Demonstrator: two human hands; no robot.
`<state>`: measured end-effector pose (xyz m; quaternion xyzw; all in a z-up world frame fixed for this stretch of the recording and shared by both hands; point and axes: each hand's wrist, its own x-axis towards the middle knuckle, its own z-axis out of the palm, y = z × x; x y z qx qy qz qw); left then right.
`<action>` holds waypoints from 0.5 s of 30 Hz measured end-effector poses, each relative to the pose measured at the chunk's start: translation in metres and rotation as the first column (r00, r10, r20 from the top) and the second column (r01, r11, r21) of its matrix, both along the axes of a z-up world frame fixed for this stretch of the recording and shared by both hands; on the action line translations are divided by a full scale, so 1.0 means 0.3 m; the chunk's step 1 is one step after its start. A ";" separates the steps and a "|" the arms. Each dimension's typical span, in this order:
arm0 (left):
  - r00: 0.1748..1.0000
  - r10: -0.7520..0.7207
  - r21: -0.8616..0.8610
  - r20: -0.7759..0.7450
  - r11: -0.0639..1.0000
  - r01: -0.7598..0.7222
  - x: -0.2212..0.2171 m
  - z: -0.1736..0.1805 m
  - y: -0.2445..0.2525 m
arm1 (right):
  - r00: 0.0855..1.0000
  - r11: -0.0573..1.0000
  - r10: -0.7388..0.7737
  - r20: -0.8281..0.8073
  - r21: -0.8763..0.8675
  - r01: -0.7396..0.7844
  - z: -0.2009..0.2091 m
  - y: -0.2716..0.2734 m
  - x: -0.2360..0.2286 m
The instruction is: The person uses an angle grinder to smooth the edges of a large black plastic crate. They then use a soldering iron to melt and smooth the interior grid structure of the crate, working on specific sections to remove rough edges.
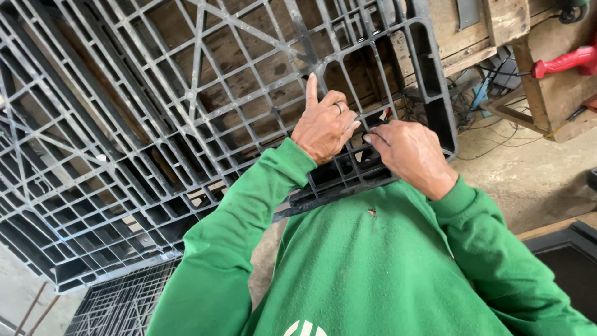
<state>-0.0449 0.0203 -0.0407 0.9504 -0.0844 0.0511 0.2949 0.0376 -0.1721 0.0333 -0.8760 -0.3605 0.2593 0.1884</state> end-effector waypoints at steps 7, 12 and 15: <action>0.998 0.003 -0.007 -0.059 1.000 -0.003 -0.008 -0.007 0.003 | 0.975 0.990 -0.100 -0.196 -0.118 0.077 -0.020 0.072 0.048; 0.999 -0.007 0.011 -0.033 1.000 0.007 -0.007 -0.014 0.016 | 0.944 0.981 -0.184 -0.275 -0.107 0.160 -0.046 0.092 0.046; 0.999 -0.017 0.037 -0.036 0.999 0.018 -0.007 -0.019 0.018 | 0.939 0.978 -0.204 -0.277 -0.094 0.185 -0.067 0.086 0.043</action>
